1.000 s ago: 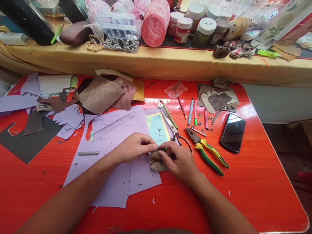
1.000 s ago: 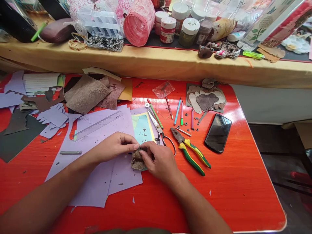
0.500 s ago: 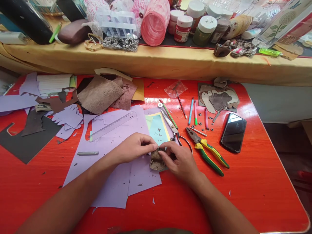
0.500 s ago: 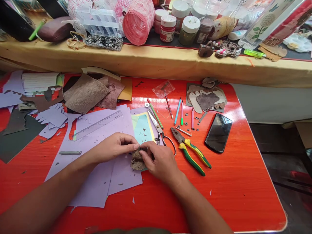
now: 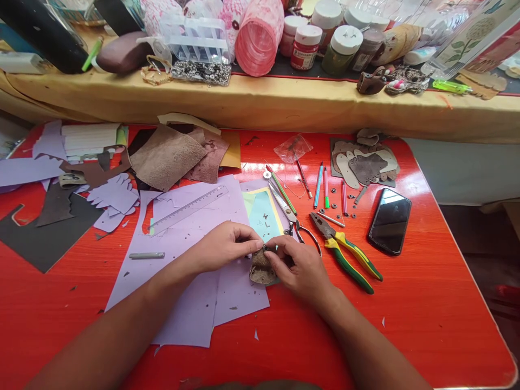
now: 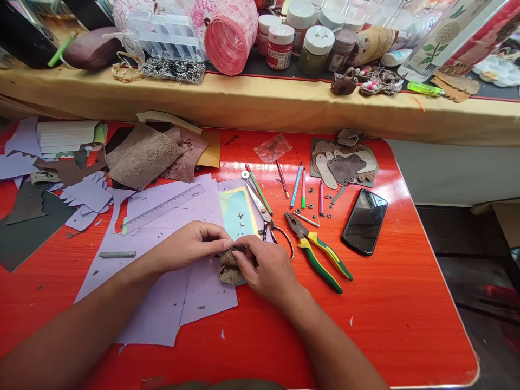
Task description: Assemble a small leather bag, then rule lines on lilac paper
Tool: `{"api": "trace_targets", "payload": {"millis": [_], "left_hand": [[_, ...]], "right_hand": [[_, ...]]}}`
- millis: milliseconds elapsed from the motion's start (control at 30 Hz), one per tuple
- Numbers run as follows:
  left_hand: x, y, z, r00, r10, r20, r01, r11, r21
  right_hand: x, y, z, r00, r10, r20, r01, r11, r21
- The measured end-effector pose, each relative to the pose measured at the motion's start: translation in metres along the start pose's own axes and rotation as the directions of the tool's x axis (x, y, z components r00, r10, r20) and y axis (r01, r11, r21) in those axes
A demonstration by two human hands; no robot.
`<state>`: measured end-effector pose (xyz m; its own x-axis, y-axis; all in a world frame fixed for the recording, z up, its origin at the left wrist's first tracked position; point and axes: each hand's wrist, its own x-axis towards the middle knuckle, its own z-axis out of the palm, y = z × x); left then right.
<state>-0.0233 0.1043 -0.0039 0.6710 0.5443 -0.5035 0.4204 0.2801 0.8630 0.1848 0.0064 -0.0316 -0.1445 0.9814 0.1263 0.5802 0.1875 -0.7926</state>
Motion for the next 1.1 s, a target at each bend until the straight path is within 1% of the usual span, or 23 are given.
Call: {"api": "trace_targets", "payload": {"millis": [567, 733, 1033, 1100], "left_hand": [[0.0005, -0.0037, -0.0009, 1.000, 0.014, 0.004, -0.014, 1.000, -0.008], [0.0002, -0.0041, -0.0003, 1.000, 0.018, 0.015, -0.017, 0.999, -0.033], [0.0021, -0.0083, 0.0056, 0.998, 0.017, -0.062, -0.017, 1.000, -0.003], [0.0014, -0.0094, 0.0080, 0.995, 0.038, -0.090, -0.037, 0.999, 0.014]], "right_hand": [[-0.0005, 0.0022, 0.0009, 1.000, 0.009, 0.014, -0.009, 1.000, 0.020], [-0.0005, 0.0027, 0.0010, 1.000, 0.017, 0.020, -0.017, 0.999, 0.032], [0.0001, 0.0024, 0.0014, 1.000, -0.002, 0.028, 0.002, 1.000, 0.007], [0.0002, 0.0022, 0.0009, 1.000, -0.004, 0.015, 0.004, 1.000, 0.015]]}}
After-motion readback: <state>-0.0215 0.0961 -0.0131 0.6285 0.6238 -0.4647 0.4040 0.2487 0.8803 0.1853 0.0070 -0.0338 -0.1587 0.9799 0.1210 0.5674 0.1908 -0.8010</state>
